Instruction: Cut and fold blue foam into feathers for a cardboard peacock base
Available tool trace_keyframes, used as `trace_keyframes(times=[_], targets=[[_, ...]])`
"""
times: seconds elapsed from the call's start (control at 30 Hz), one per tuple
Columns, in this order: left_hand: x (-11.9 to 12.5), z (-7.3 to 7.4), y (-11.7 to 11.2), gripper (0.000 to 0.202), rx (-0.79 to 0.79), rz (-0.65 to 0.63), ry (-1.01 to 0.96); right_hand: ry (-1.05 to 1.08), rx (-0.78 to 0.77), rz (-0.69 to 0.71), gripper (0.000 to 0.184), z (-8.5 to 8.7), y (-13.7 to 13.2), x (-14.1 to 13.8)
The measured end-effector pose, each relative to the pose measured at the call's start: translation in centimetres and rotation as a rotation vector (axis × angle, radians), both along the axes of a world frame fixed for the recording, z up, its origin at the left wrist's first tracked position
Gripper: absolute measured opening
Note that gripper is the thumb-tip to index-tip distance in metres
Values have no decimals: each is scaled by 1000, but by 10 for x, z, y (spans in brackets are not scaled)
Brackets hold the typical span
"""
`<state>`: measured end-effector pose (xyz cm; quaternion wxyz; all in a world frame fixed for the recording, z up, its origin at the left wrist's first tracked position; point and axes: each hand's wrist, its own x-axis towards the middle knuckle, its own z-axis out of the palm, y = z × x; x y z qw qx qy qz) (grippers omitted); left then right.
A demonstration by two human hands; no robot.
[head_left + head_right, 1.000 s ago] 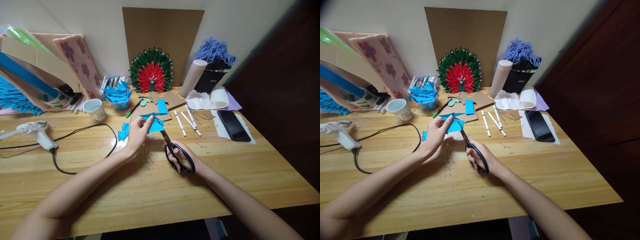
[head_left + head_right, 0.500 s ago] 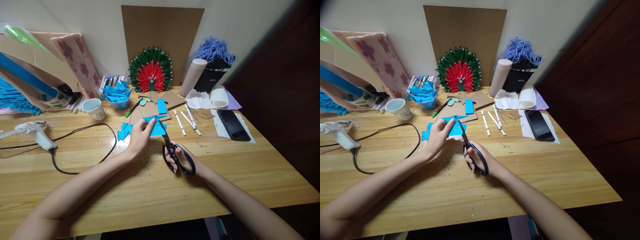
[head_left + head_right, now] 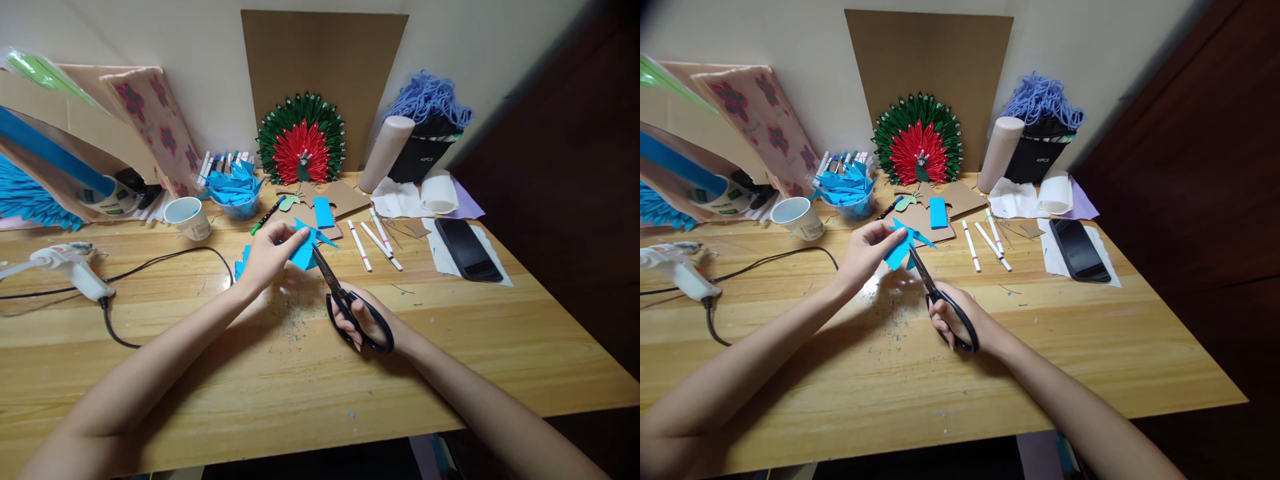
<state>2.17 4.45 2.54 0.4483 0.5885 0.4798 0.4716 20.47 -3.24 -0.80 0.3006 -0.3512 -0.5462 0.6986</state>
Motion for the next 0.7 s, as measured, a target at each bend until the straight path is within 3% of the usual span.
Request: trace_keyframes(times=[0.13, 0.3, 0.7], targets=[[-9, 12, 8, 29, -66, -181, 113, -1, 11, 154, 73, -4, -2, 7], [-17, 14, 12, 26, 31, -395, 227, -12, 13, 249, 76, -4, -4, 11], [-24, 16, 15, 23, 0, -572, 236, -88, 38, 274, 69, 11, -3, 10]])
